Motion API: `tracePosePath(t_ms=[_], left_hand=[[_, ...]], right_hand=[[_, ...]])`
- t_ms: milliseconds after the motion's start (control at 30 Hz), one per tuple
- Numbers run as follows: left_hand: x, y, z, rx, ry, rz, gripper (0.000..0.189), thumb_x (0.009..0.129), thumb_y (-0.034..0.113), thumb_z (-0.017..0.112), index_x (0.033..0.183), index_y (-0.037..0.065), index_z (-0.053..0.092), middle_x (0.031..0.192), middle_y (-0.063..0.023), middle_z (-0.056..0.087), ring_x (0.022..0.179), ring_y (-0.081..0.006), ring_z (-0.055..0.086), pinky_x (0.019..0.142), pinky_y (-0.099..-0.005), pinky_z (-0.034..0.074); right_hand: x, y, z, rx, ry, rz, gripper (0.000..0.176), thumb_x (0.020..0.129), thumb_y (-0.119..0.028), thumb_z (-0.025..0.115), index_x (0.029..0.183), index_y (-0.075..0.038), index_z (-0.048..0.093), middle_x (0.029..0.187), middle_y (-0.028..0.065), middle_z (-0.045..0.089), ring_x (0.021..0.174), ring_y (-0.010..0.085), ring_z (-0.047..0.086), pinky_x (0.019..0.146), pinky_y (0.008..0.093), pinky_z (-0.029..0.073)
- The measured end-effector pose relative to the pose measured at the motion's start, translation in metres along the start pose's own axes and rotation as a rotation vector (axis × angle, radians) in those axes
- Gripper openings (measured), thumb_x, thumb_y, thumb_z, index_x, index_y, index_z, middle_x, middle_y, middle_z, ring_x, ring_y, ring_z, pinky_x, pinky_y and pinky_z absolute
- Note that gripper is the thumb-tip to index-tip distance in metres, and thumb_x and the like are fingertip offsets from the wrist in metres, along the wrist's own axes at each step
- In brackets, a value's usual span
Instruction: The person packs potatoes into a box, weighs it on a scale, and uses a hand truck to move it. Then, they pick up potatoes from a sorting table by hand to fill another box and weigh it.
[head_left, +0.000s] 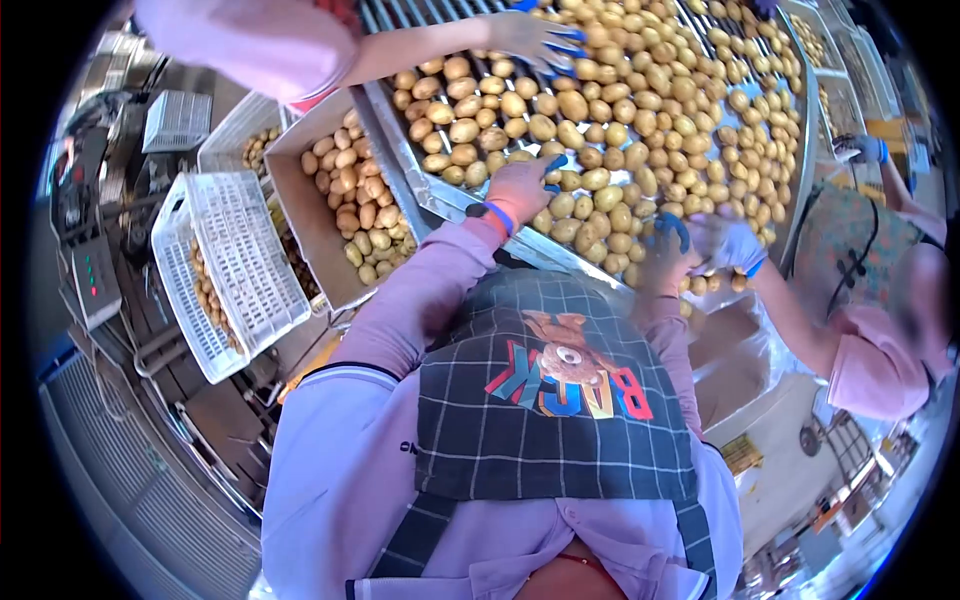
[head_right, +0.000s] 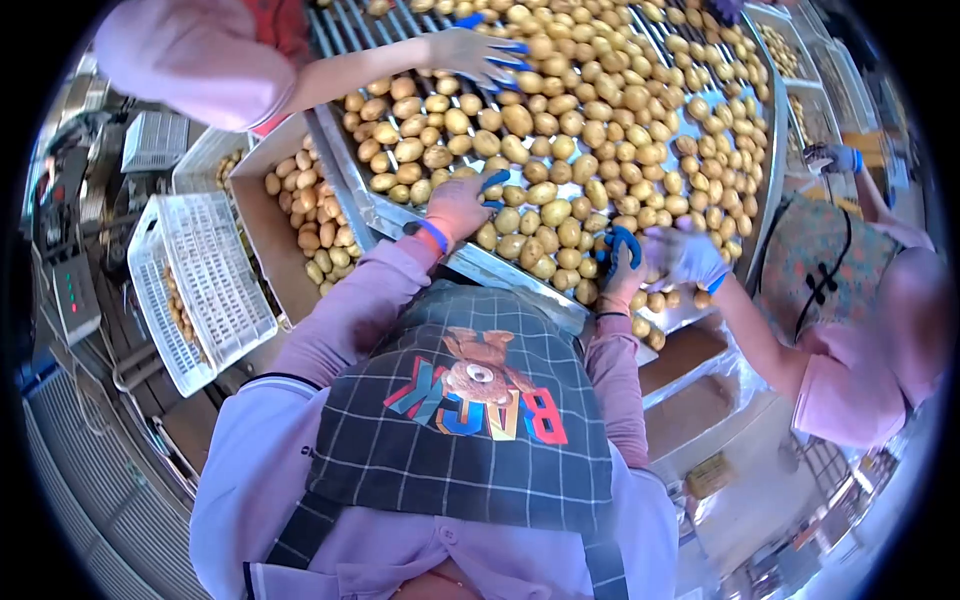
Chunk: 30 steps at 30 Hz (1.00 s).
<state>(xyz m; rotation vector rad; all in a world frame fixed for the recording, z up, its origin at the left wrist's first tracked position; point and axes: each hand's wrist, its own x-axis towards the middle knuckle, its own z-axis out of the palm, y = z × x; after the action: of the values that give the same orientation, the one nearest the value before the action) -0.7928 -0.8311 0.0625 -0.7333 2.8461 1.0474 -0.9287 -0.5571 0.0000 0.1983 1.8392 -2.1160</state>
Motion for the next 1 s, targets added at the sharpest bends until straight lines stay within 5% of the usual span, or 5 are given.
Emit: tracePosePath(t_ms=[233,500,667,900,1000], left_hand=[[-0.219,-0.105,-0.056,-1.770,0.252,-0.482,0.064,0.078,0.015,0.069,0.134,-0.001,0.042,0.115,-0.0166,0.060,0.104,-0.0273,0.062,0.091,-0.0365,0.051],[-0.484,-0.249,0.099,-0.714,0.275,-1.138,0.064,0.077,0.018,0.074,0.133,0.003,0.046,0.114,-0.0167,0.059,0.106,-0.0313,0.057,0.090,-0.0368,0.047],[-0.294,-0.164,-0.006,-0.040,1.032,-0.907,0.061,0.077,0.011,0.070,0.131,-0.004,0.045,0.133,-0.0256,0.047,0.126,-0.0394,0.040,0.106,-0.0425,0.032],[-0.061,-0.098,-0.126,-0.160,0.645,-0.241,0.033,0.083,0.018,0.060,0.115,0.007,0.062,0.112,-0.0173,0.063,0.104,-0.0340,0.060,0.091,-0.0406,0.046],[0.029,-0.119,-0.126,0.193,0.276,-0.506,0.030,0.085,0.022,0.052,0.107,0.009,0.067,0.107,-0.0162,0.066,0.098,-0.0336,0.064,0.085,-0.0411,0.050]], right_hand=[[0.002,-0.018,-0.005,-0.334,0.022,-0.072,0.024,0.090,-0.008,0.058,0.111,0.004,0.062,0.096,0.0083,0.065,0.080,0.0117,0.061,0.070,0.0246,0.052],[-0.031,-0.068,0.196,-0.883,-0.711,-0.550,0.029,0.079,-0.014,0.068,0.107,-0.008,0.067,0.103,0.0130,0.066,0.090,0.0274,0.065,0.080,0.0327,0.050],[-0.016,-0.016,0.297,-1.534,-1.097,-0.762,0.035,0.082,-0.019,0.054,0.116,-0.016,0.062,0.104,0.0121,0.066,0.093,0.0289,0.064,0.081,0.0408,0.050],[-0.028,-0.019,0.277,-1.255,-1.021,-0.724,0.043,0.073,-0.035,0.069,0.108,-0.011,0.063,0.096,0.0159,0.067,0.086,0.0331,0.064,0.077,0.0421,0.051],[-0.041,-0.043,0.230,-0.442,-0.986,0.539,0.038,0.087,-0.020,0.064,0.122,-0.006,0.056,0.101,0.0065,0.060,0.091,0.0110,0.055,0.060,0.0220,0.049]])
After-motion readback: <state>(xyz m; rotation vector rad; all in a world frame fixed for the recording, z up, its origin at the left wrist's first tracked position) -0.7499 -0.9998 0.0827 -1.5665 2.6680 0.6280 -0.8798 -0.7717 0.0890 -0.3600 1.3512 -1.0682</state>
